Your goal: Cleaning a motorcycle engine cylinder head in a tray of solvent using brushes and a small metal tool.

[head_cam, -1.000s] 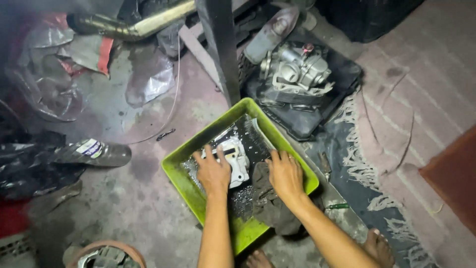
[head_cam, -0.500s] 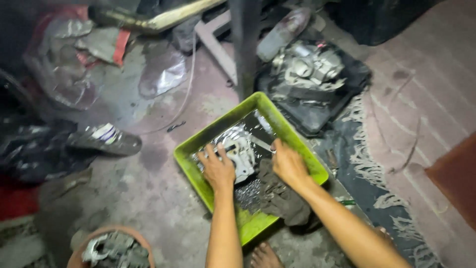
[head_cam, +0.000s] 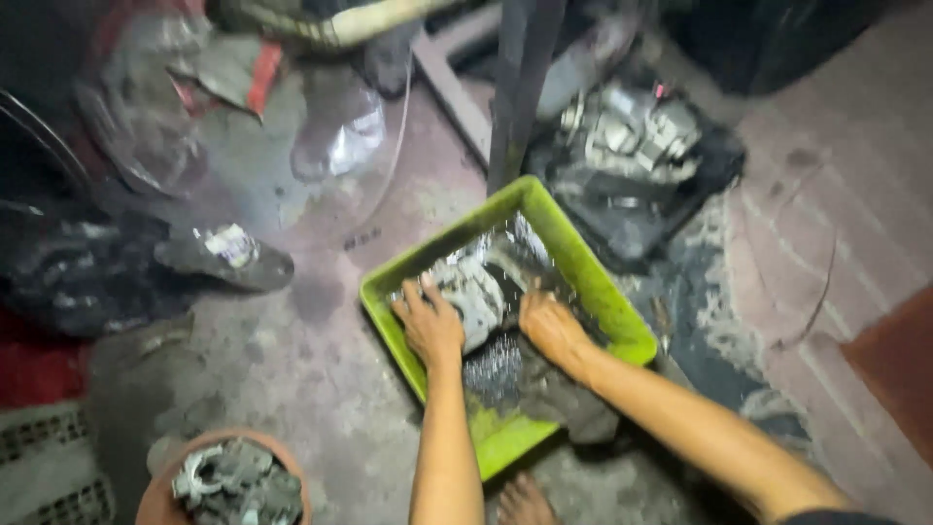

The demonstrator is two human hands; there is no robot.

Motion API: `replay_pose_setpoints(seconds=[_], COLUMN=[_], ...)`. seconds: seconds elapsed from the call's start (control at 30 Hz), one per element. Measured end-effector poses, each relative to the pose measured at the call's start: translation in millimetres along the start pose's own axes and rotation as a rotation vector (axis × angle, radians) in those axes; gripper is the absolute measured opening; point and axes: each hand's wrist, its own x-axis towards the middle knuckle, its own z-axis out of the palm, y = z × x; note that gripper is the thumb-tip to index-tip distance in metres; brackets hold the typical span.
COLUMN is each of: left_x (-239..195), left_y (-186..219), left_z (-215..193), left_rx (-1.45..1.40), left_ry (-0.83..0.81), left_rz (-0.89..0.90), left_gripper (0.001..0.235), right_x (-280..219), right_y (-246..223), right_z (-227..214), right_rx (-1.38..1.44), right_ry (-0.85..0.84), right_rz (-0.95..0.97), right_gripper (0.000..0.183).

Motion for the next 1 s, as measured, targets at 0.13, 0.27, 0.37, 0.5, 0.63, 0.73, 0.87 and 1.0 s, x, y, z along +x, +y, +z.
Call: replay_pose_setpoints(seconds=[0.13, 0.27, 0.37, 0.5, 0.63, 0.73, 0.87, 1.0], left_x=[11, 22, 6, -2, 18, 22, 15, 17], left_y=[-30, -34, -21, 13, 11, 8, 21, 25], left_z=[21, 37, 25, 19, 27, 28, 19, 17], left_rx=[-0.015, 0.087, 0.142, 0.211, 0.265, 0.284, 0.299, 0.271], left_ry=[0.025, 0.109, 0.096, 0.025, -0.027, -0.042, -0.053, -0.099], left_rz=[-0.002, 0.136, 0.165, 0.176, 0.079, 0.059, 0.055, 0.021], left_gripper=[0.056, 0.039, 0.036, 0.043, 0.051, 0.057, 0.055, 0.057], right_x=[-35, -30, -41, -37, -30, -15, 9, -32], right_y=[16, 52, 55, 81, 52, 39, 28, 27], right_z=[35, 21, -5, -73, -70, -48, -33, -61], right_rx=[0.142, 0.824, 0.800, 1.155, 1.244, 1.262, 1.179, 1.060], right_ry=[-0.065, -0.363, -0.405, -0.108, 0.057, 0.025, 0.018, 0.026], right_rz=[-0.176, 0.134, 0.406, 0.679, 0.621, 0.554, 0.467, 0.344], right_gripper=[0.033, 0.046, 0.038, 0.029, 0.023, 0.028, 0.031, 0.034])
